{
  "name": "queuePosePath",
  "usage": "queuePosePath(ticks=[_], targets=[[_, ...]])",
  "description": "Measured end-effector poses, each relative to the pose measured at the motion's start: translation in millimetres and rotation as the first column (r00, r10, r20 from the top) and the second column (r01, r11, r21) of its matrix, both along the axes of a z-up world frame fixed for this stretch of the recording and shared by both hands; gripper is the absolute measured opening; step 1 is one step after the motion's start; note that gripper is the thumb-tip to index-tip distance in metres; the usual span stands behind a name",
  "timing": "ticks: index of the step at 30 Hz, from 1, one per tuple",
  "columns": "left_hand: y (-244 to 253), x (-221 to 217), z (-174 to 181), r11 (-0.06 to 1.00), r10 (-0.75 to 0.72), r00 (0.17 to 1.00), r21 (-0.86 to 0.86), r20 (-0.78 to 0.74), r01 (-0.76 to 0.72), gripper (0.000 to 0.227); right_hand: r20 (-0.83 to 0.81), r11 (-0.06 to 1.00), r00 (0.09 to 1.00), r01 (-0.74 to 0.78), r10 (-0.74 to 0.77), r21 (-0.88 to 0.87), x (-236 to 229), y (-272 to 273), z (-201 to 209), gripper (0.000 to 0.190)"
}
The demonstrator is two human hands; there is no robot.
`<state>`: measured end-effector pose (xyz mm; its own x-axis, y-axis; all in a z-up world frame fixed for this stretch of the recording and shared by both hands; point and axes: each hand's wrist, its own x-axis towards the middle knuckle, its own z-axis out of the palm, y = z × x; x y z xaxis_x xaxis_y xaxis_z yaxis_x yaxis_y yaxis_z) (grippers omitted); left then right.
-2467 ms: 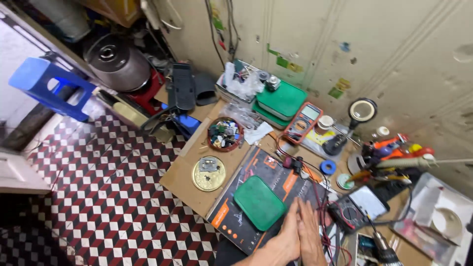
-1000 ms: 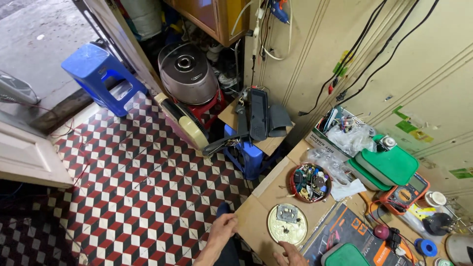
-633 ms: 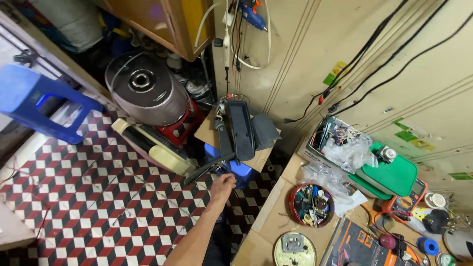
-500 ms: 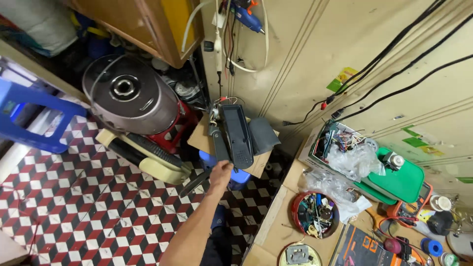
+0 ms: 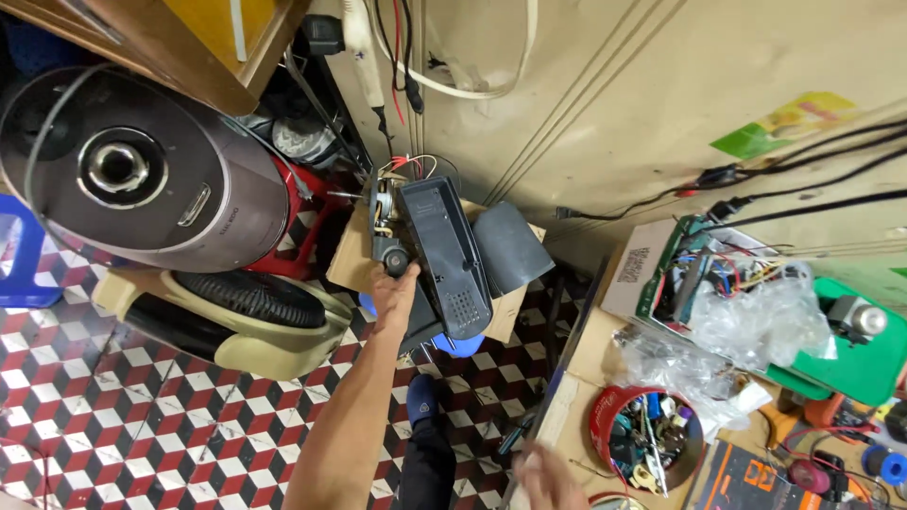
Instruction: The person assembles an induction cooktop by placing the glass top onto the base unit and securing it with screws using a power drill. They then handle a separate black plastic housing component, placing it on the workbench.
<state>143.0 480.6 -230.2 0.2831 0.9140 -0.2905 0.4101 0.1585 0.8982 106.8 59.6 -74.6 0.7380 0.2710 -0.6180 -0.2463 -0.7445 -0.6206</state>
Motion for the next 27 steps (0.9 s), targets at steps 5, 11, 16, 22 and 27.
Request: queuePosePath(ticks=[5,11,16,22,27], targets=[[4,7,-11,0.994,0.043,0.997,-0.099,0.056,-0.037,0.058,-0.044,0.985,0.991,0.134,-0.130,0.107,94,170,55,0.060],[0,5,5,0.978,0.098,0.991,-0.193,0.091,-0.079,0.050,-0.031,0.963,0.973,0.229,-0.227,0.141,128,214,-4,0.059],[2,7,34,0.953,0.102,0.993,-0.292,0.063,-0.079,0.053,-0.049,0.960,0.960,0.276,-0.274,0.044,114,223,12,0.057],[-1,5,15,0.956,0.131,0.980,-0.281,0.151,-0.084,0.048,-0.393,0.879,0.854,0.438,-0.341,0.190,108,217,-40,0.032],[6,-1,30,0.963,0.074,0.983,-0.267,0.171,-0.026,0.041,-0.411,0.857,0.873,0.408,-0.264,0.316,98,212,-16,0.022]])
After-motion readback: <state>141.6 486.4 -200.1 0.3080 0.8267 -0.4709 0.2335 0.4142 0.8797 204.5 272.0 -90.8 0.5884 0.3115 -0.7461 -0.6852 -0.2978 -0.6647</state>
